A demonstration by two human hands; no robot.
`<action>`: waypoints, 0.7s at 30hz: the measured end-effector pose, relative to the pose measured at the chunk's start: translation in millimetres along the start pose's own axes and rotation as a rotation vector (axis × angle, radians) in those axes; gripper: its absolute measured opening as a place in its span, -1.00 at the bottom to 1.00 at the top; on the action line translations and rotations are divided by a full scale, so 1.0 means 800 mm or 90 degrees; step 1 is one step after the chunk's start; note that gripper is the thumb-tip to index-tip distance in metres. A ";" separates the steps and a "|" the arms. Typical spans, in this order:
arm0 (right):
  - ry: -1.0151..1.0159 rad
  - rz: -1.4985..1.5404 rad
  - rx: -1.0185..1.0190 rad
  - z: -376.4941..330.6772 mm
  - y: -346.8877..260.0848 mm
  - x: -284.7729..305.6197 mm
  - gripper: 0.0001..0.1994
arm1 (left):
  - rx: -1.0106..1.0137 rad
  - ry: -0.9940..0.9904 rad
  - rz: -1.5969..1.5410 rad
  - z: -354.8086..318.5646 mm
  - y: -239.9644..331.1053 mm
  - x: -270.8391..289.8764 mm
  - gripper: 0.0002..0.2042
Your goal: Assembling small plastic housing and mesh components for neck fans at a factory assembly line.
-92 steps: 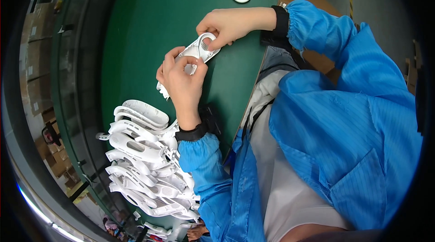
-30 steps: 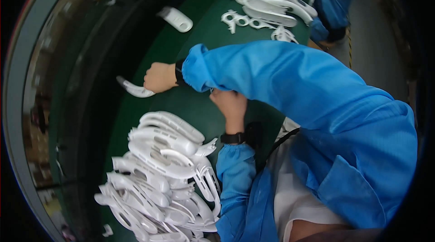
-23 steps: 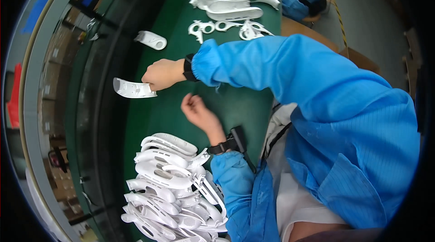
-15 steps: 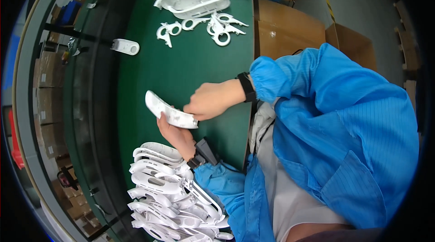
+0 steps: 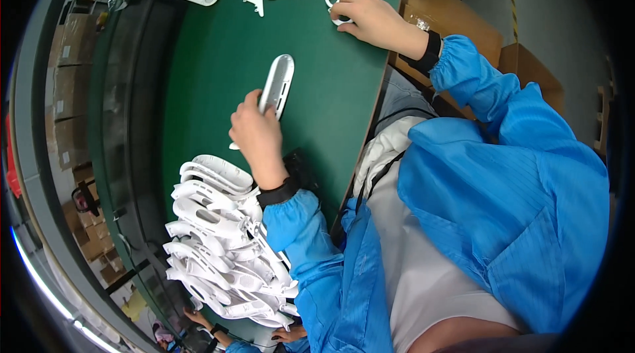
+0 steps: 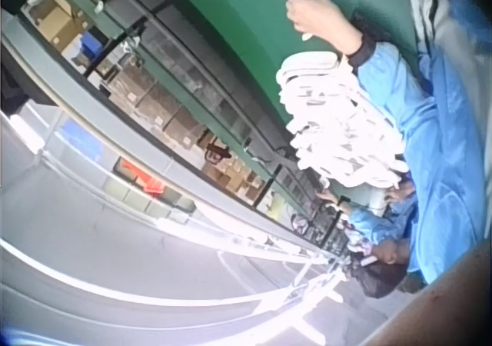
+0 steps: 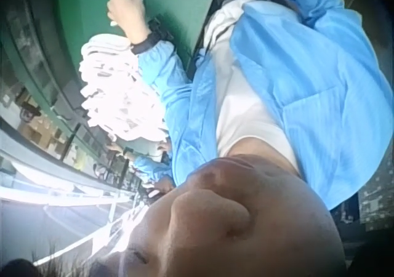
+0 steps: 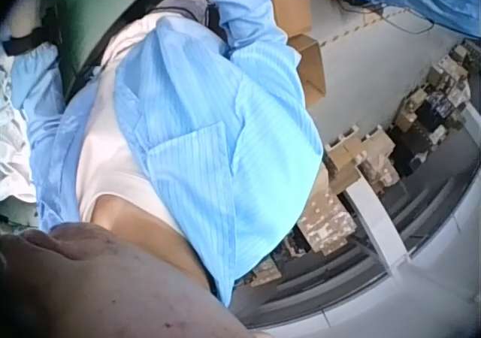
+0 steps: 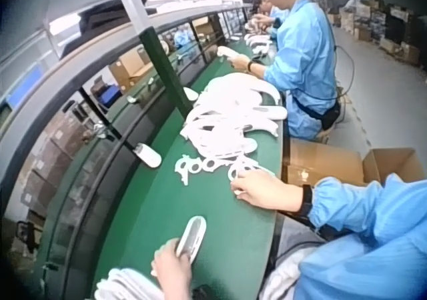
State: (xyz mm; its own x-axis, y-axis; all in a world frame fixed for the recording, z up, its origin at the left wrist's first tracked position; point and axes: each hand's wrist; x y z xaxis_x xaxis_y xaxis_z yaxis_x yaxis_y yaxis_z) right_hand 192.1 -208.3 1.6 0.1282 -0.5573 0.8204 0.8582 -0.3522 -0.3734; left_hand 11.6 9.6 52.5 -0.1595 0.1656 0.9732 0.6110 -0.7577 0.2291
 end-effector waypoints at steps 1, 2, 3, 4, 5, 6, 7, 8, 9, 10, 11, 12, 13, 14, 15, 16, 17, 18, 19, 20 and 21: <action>0.000 0.004 -0.001 -0.002 0.004 -0.002 -0.80 | -0.024 0.008 -0.013 0.001 0.000 -0.011 -0.65; 0.003 0.005 0.019 -0.003 0.008 -0.002 -0.80 | -0.024 0.006 -0.010 0.005 -0.001 -0.020 -0.65; 0.006 0.004 0.038 -0.003 0.012 -0.002 -0.81 | -0.049 0.002 -0.083 0.009 -0.002 -0.029 -0.63; 0.015 -0.009 0.063 -0.001 0.015 0.001 -0.80 | -0.074 -0.002 -0.157 0.011 -0.003 -0.035 -0.61; 0.011 0.007 0.076 0.009 -0.002 0.010 -0.80 | -0.055 0.003 -0.149 0.005 -0.006 -0.021 -0.61; 0.040 0.093 0.059 0.019 -0.028 0.023 -0.79 | 0.021 -0.068 -0.212 -0.002 -0.008 -0.002 -0.61; 0.066 0.158 0.022 0.017 -0.038 0.031 -0.77 | 0.078 -0.155 -0.288 -0.003 0.001 0.001 -0.60; 0.186 0.201 0.104 0.019 -0.030 0.020 -0.78 | 0.040 -0.177 -0.277 0.002 0.003 0.000 -0.62; 0.179 0.211 0.106 0.024 -0.037 0.018 -0.78 | 0.052 -0.178 -0.275 0.004 -0.006 0.005 -0.62; 0.137 0.318 0.063 0.029 -0.039 0.019 -0.79 | 0.003 -0.200 -0.249 0.013 -0.011 0.006 -0.64; 0.094 0.425 0.019 0.035 -0.042 0.021 -0.78 | -0.045 -0.220 -0.224 0.016 -0.012 0.007 -0.66; 0.061 0.488 -0.049 0.039 -0.050 0.023 -0.75 | -0.042 -0.094 -0.074 0.013 -0.011 0.008 -0.69; 0.060 0.489 -0.050 0.041 -0.049 0.016 -0.75 | -0.041 -0.094 -0.074 0.013 -0.005 0.009 -0.69; -0.002 0.592 -0.110 0.042 -0.044 0.005 -0.74 | -0.017 -0.062 -0.077 0.015 0.001 0.009 -0.68; -0.064 0.693 -0.172 0.043 -0.042 -0.002 -0.73 | 0.008 -0.031 -0.079 0.019 0.005 0.007 -0.68; -0.112 0.694 -0.177 0.046 -0.044 -0.005 -0.70 | -0.077 0.021 -0.077 0.022 0.001 -0.004 -0.67; -0.113 0.696 -0.177 0.050 -0.044 -0.016 -0.70 | -0.076 0.022 -0.076 0.023 -0.004 -0.010 -0.67; -0.127 0.672 -0.093 0.053 -0.044 -0.031 -0.70 | -0.071 0.024 -0.190 0.024 -0.007 -0.014 -0.67; -0.139 0.648 -0.013 0.058 -0.047 -0.040 -0.69 | -0.066 0.024 -0.303 0.026 -0.011 -0.018 -0.67; -0.185 0.609 -0.001 0.065 -0.050 -0.038 -0.68 | -0.054 0.013 -0.386 0.029 -0.016 -0.021 -0.66; -0.182 0.610 -0.004 0.071 -0.050 -0.044 -0.68 | -0.056 0.010 -0.384 0.030 -0.019 -0.021 -0.66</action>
State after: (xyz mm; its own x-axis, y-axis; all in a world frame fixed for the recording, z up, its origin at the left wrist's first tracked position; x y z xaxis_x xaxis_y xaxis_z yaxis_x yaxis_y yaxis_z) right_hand 182.0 -131.7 12.0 0.8804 -0.4062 0.2448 0.3272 0.1467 -0.9335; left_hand 23.9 33.3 33.4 -0.4699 0.5733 0.6712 0.3427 -0.5823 0.7372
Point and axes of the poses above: each hand's wrist, its own z-axis towards the middle knuckle, its own x-axis out of the back of the hand, y = z × x, and after that the axes turned 13 degrees about x, right-handed
